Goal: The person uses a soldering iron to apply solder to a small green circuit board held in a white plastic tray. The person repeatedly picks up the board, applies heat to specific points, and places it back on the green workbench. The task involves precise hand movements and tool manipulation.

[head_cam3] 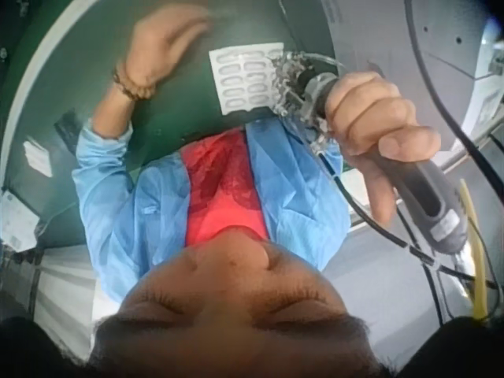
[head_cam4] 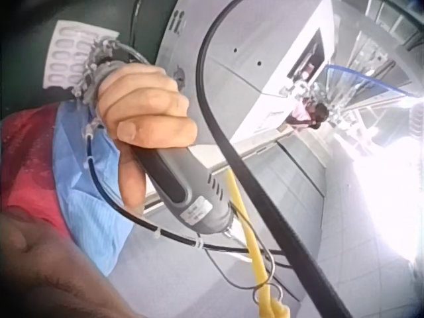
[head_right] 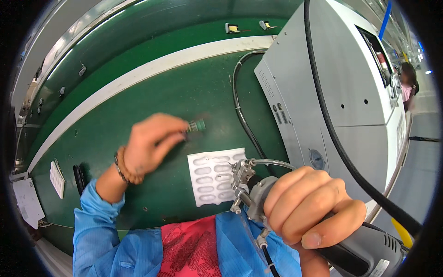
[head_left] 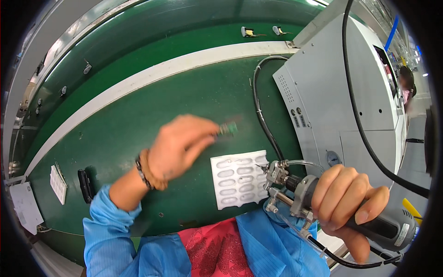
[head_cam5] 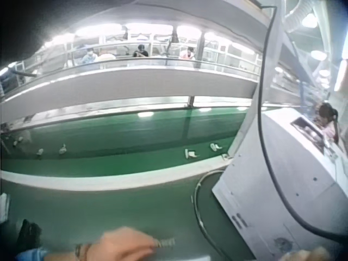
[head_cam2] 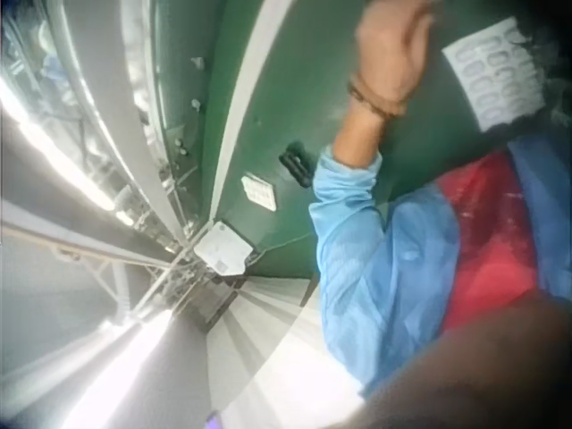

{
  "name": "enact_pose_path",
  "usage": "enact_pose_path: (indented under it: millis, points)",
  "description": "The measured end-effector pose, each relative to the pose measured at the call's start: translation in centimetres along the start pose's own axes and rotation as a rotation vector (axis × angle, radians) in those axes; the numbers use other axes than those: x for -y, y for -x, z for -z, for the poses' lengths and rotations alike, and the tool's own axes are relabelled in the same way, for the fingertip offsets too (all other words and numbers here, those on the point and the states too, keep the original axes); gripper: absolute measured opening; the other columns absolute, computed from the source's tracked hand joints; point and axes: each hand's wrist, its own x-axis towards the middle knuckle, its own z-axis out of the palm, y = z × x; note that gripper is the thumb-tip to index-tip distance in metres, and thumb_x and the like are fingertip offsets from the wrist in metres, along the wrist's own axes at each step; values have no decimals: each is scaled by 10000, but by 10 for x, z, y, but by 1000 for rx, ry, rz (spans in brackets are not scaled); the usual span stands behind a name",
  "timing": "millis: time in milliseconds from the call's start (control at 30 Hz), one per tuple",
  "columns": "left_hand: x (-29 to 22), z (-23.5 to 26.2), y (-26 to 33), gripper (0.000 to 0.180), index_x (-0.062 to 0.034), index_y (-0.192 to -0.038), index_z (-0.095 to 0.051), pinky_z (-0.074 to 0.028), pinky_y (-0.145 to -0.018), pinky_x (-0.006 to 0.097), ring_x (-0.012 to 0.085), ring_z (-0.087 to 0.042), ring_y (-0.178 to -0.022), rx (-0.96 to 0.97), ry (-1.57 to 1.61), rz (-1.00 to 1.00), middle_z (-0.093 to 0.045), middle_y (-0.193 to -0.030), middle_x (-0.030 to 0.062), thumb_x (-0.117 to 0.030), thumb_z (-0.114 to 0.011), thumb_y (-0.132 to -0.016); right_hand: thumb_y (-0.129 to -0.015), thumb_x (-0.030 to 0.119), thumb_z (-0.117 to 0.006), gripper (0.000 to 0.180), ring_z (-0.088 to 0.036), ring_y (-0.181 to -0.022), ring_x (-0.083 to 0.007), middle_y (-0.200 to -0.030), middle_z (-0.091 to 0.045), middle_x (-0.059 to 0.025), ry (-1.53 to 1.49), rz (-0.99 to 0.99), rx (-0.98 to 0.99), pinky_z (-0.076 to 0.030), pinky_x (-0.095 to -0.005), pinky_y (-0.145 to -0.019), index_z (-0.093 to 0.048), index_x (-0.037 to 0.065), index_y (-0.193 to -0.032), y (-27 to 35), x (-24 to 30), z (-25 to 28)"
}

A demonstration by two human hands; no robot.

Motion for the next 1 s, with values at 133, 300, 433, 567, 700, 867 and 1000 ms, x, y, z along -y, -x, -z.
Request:
enact_pose_path:
  millis: [133, 300, 433, 567, 700, 867, 1000]
  points:
    - [-20, -41, 28, 235, -2, -1063, -708, -541, -853, 410, 318, -698, -950, -13, 111, -76, -725, -1056, 141, 6, -745, -831, -858, 257, -842, 416, -584, -475, -168, -638, -579, -50, -27, 31, 7, -480, -283, -456, -495, 56, -969, 2, 5, -3]
    - [-25, -67, 34, 231, -4, -1054, -709, -534, -873, 405, 307, -694, -969, -16, 18, -81, -719, -1067, 129, 3, -742, -826, -834, 424, -819, 506, -593, -490, -130, -660, -599, -31, 41, 10, 47, -501, -246, -464, -501, 77, -1023, 2, 6, -4]
    - [-20, -79, 42, 265, -3, -1071, -711, -541, -859, 400, 303, -694, -973, -67, -27, -73, -715, -1074, 130, -5, -759, -811, -830, 513, -796, 562, -605, -503, -117, -668, -606, -23, 73, -33, 85, -512, -228, -467, -507, 84, -1049, -3, 3, -5]
    - [-23, -86, 44, 324, -10, -1094, -716, -552, -833, 391, 297, -698, -963, -165, 23, -7, -725, -1035, 124, -17, -792, -778, -833, 518, -791, 567, -607, -507, -123, -667, -601, -28, 46, -38, 98, -506, -229, -455, -504, 79, -1047, -5, -9, -6]
    - [-20, -88, 45, 424, -12, -1155, -697, -554, -828, 388, 291, -703, -951, -174, 109, 96, -744, -1001, 111, -13, -817, -748, -867, 244, -780, 362, -591, -499, -186, -668, -597, -76, -7, -101, 54, -492, -295, -462, -499, 50, -986, -7, -19, -15]
    - [-19, -87, 46, 527, -11, -1229, -657, -549, -840, 392, 287, -705, -949, -190, 165, 130, -752, -1005, 105, -4, -827, -731, -895, 106, -745, 257, -579, -486, -220, -653, -591, -99, 6, -197, -4, -493, -336, -471, -503, 41, -948, -11, -31, -28]
    - [-16, -87, 47, 565, -17, -1265, -634, -544, -847, 396, 290, -704, -943, -188, 194, 123, -750, -1010, 103, -1, -823, -733, -892, 105, -744, 255, -587, -489, -224, -662, -599, -99, 11, -214, -6, -497, -337, -477, -504, 46, -958, -10, -37, -30]
